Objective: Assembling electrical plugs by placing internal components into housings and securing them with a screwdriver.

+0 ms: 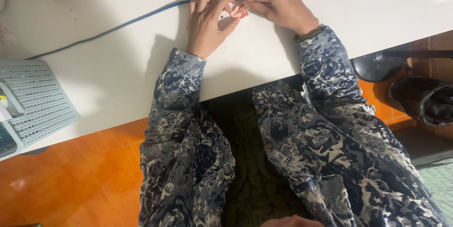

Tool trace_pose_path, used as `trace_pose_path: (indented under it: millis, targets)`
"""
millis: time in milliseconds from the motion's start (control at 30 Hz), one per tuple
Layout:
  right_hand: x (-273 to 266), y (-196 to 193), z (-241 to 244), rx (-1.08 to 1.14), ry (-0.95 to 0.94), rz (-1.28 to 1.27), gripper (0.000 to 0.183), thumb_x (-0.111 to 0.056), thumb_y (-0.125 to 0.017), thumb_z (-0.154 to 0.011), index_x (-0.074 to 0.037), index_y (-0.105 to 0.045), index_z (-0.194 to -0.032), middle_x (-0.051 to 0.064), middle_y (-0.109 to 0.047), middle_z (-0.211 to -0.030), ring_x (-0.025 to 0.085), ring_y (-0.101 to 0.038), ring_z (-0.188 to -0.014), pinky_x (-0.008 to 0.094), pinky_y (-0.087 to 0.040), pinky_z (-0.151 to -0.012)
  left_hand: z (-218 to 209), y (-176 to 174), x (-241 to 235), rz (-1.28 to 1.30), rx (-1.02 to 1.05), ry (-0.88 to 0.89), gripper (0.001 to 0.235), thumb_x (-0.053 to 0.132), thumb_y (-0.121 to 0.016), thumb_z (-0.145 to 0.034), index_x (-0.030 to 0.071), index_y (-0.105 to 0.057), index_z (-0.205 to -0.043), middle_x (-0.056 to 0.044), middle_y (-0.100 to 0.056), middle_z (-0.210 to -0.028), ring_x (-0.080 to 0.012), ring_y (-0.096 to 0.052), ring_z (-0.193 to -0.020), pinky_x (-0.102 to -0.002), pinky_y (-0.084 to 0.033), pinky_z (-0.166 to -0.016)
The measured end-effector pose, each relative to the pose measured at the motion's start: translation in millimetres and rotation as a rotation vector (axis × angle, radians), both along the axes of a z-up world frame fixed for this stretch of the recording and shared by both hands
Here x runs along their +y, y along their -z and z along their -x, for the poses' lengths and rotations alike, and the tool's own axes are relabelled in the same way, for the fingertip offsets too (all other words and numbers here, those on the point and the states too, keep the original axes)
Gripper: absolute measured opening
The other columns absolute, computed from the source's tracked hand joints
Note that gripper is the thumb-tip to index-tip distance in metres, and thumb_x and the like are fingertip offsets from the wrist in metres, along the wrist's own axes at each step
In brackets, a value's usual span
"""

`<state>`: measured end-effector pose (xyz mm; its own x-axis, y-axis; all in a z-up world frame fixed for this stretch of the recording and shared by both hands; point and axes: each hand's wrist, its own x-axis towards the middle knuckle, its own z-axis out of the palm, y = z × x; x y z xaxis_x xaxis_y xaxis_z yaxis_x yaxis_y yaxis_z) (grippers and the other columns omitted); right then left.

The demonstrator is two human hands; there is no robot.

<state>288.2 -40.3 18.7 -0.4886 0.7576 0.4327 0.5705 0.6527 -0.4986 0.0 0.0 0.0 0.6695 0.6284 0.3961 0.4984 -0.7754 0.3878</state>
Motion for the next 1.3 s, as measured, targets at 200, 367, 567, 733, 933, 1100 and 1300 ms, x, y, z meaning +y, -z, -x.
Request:
trace_pose_path:
  millis: [200, 367, 567, 733, 933, 1100, 1300]
  targets:
    - [3, 10, 4, -0.076, 0.004, -0.049, 0.022, -0.025, -0.082, -0.124, -0.014, -0.093, -0.139, 0.008, -0.071, -0.109, 0.027, -0.066, -0.104, 0.043, -0.046, -0.095, 6, 0, 3, -0.026, -0.003, 0.029, 0.046, 0.035, -0.089, -0.11, 0.023, -0.068, -0.15, 0.013, -0.082, -0.118, -0.0229, -0.059, -0.113, -0.044, -0.042, -0.093]
    - [4, 14, 3, -0.107, 0.006, -0.08, 0.016, -0.013, -0.091, -0.119, -0.011, -0.094, -0.135, 0.006, -0.074, -0.111, 0.027, -0.064, -0.106, 0.043, -0.043, -0.096, 5, -7, 1, -0.08, -0.004, 0.028, 0.03, 0.036, -0.088, -0.108, 0.025, -0.077, -0.133, 0.005, -0.084, -0.115, -0.0229, -0.061, -0.113, -0.045, -0.044, -0.094]
    - [1, 1, 6, -0.114, -0.002, -0.041, 0.013, -0.015, -0.086, -0.123, -0.007, -0.089, -0.133, 0.006, -0.077, -0.117, 0.029, -0.068, -0.111, 0.043, -0.042, -0.102, 10, -11, 3, -0.136, 0.029, 0.064, 0.027, 0.033, -0.083, -0.114, 0.025, -0.082, -0.14, 0.006, -0.08, -0.123, -0.0244, -0.059, -0.112, -0.046, -0.043, -0.093]
    - [0, -2, 4, -0.114, -0.008, -0.009, 0.014, -0.02, -0.078, -0.129, -0.009, -0.086, -0.129, 0.006, -0.08, -0.121, 0.029, -0.07, -0.112, 0.043, -0.041, -0.104, 13, -14, 2, -0.181, 0.008, 0.108, 0.024, 0.027, -0.083, -0.115, 0.025, -0.084, -0.14, 0.003, -0.078, -0.123, -0.0268, -0.059, -0.112, -0.048, -0.043, -0.095]
    - [2, 0, 0, -0.143, -0.027, -0.089, 0.013, -0.02, -0.084, -0.126, -0.01, -0.09, -0.13, 0.006, -0.079, -0.118, 0.03, -0.068, -0.11, 0.043, -0.043, -0.101, 12, -22, 2, -0.297, 0.044, 0.118, 0.022, 0.023, -0.085, -0.114, 0.024, -0.083, -0.136, 0.002, -0.077, -0.119, -0.026, -0.06, -0.107, -0.045, -0.041, -0.088]
    - [2, -1, 6, -0.03, 0.042, -0.041, 0.015, -0.015, -0.086, -0.125, -0.004, -0.09, -0.133, 0.011, -0.078, -0.121, 0.029, -0.07, -0.118, 0.045, -0.049, -0.108, 11, -2, 6, -0.265, 0.091, 0.102, 0.03, 0.031, -0.083, -0.115, 0.024, -0.08, -0.144, 0.001, -0.078, -0.128, -0.0238, -0.06, -0.114, -0.043, -0.044, -0.092]
    - [21, 1, 12, -0.083, 0.119, -0.106, 0.01, -0.011, -0.09, -0.123, -0.001, -0.09, -0.126, 0.012, -0.079, -0.119, 0.032, -0.072, -0.108, 0.044, -0.053, -0.094, 43, -11, 32, -0.165, -0.041, -0.067, 0.033, 0.041, -0.093, -0.111, 0.026, -0.081, -0.139, 0.001, -0.078, -0.129, -0.0308, -0.062, -0.118, -0.051, -0.039, -0.093]
